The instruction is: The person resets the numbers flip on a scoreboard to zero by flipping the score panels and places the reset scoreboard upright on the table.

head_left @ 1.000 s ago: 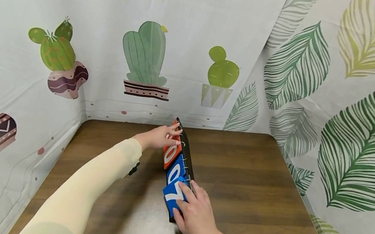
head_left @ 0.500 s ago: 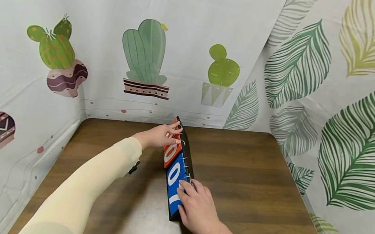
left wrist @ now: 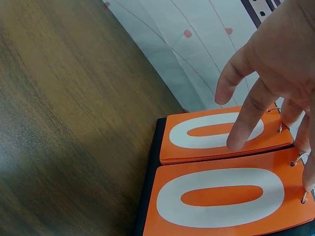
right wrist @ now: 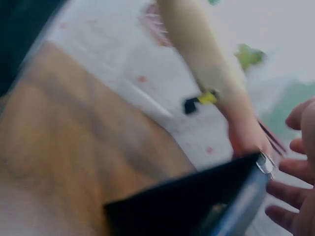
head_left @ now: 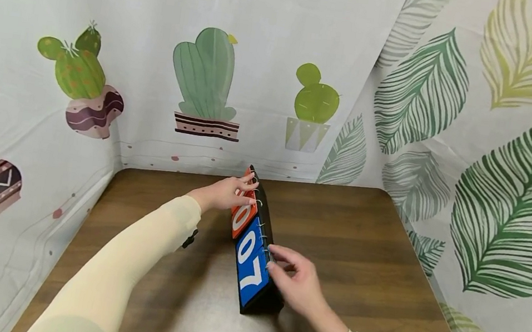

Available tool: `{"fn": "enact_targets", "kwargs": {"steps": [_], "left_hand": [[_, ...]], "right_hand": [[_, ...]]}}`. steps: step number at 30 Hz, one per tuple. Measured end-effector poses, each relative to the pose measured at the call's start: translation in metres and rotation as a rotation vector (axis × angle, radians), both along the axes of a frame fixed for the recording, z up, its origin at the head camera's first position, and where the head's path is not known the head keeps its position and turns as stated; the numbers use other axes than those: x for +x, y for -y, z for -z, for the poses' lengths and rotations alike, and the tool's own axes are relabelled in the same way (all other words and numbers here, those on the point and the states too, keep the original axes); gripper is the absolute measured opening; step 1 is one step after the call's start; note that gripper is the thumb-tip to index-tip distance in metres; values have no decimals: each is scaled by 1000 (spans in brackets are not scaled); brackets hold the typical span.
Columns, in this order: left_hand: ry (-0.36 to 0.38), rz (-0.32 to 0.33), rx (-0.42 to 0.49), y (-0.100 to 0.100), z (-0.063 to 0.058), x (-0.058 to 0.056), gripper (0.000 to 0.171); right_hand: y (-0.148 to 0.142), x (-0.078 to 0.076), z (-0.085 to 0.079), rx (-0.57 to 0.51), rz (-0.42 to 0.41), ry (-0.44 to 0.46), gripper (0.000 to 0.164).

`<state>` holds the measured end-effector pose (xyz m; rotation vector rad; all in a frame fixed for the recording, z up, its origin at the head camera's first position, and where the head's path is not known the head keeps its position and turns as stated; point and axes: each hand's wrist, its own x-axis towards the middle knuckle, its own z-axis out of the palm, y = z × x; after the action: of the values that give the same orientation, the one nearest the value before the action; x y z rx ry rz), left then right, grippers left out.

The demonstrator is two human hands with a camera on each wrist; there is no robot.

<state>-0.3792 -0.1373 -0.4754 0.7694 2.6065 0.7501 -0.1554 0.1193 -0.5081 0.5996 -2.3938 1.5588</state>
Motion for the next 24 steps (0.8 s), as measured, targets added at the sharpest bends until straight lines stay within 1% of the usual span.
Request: {"fn": "enact_targets", "kwargs": {"steps": [2, 3, 5, 8, 10, 12, 15, 18, 20, 22, 24], "left_hand": [[0, -4, 0, 1, 0, -1, 74], [1, -3, 1, 1, 0, -1, 73], [8, 1, 4, 1, -1, -1, 73], [12, 14, 7, 1, -2, 1, 73], [10, 12, 5, 1, -3, 2, 73], [9, 6, 6, 1, -3, 3, 73], [8, -1, 6, 1, -3, 3, 72], [6, 8, 4, 1, -3, 2, 74], [7, 14, 4, 1, -3, 2, 74], [7, 15, 7, 1, -2, 1, 75], [8, 16, 10, 1, -2, 0, 74]], "right_hand": [[-12, -13, 5, -148, -14, 113, 31], [-17, -20, 8, -197, -21, 165, 31], [-26, -33, 20, -242, -25, 238, 31], [-34, -48, 42, -258, -17, 322, 29], [-36, -56, 57, -272, -13, 350, 27], [-36, -62, 70, -290, -18, 358, 25], [-34, -67, 83, -305, -67, 378, 26], [-31, -69, 88, -281, -154, 417, 29], [-30, -70, 89, -262, -203, 437, 30], [-30, -71, 89, -238, -232, 442, 29], [-30, -73, 89, -221, -239, 442, 28]]}}
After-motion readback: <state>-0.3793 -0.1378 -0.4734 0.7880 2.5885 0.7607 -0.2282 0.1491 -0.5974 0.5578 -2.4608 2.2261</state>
